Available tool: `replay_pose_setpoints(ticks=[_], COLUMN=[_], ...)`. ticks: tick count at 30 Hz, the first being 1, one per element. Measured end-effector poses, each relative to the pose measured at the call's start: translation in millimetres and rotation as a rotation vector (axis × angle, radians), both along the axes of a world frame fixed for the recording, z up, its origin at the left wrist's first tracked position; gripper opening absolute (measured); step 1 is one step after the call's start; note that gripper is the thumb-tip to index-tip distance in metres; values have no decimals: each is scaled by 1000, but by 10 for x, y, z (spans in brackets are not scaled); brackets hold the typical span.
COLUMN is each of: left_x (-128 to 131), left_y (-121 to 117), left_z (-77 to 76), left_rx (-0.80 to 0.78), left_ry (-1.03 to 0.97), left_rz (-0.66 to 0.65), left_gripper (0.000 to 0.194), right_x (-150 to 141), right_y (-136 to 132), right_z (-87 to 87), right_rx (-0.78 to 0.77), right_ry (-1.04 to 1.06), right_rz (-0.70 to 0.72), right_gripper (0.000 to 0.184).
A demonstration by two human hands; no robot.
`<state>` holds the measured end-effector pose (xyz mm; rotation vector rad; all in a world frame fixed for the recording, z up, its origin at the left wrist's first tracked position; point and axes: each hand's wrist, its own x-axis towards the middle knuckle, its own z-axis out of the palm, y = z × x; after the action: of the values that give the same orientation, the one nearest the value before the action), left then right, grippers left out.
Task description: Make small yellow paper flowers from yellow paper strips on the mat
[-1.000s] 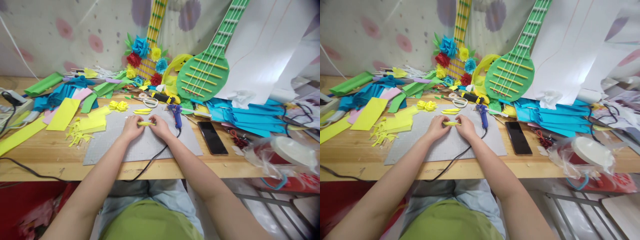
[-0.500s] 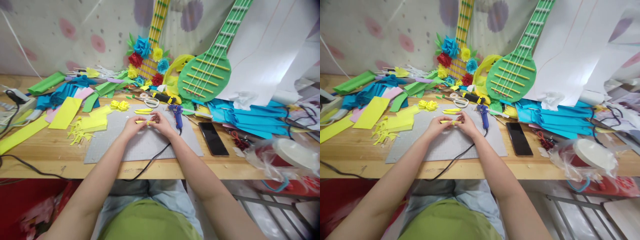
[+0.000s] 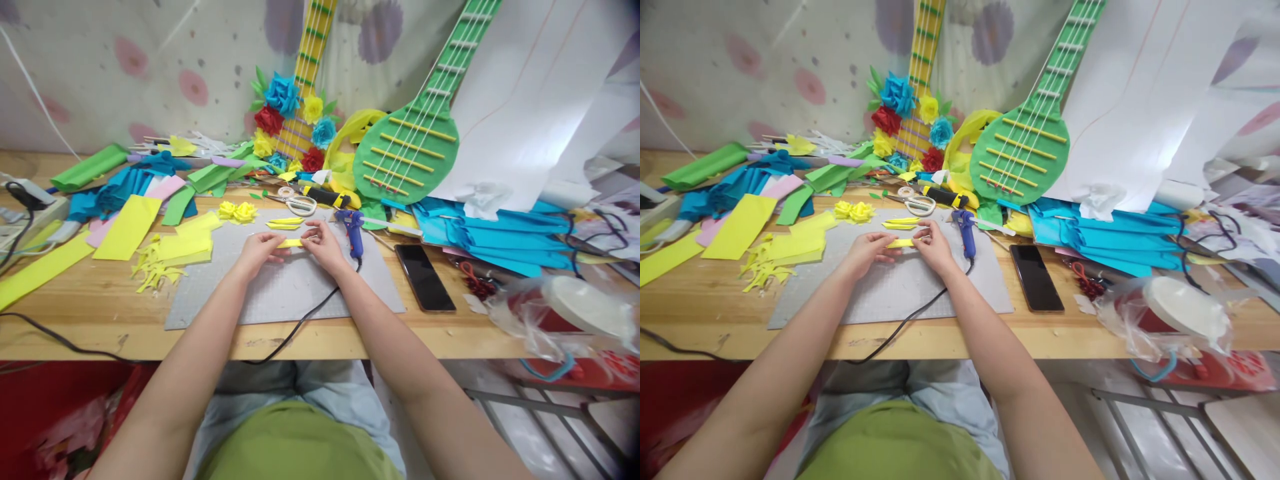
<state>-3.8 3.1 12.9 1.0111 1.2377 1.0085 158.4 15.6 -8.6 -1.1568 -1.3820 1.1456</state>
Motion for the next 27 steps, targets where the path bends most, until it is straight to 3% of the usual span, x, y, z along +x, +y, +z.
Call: replay_pose_setpoints(ticks=[9, 15, 27], left_x=[4, 5, 45], left_y=[15, 8, 21], left_z=[-50, -43, -31], left_rx=[9, 14, 11], left_ry=[33, 41, 111], left_rz=[12, 7, -75], left_gripper=[23, 21, 29], right_x=[7, -2, -53], right_y=[5, -4, -3], right_z=[-24, -47, -67], right_rx=[32, 82, 118], right_ry=[-52, -80, -139], right_rz=[-96, -54, -39], right_gripper=[33, 40, 35])
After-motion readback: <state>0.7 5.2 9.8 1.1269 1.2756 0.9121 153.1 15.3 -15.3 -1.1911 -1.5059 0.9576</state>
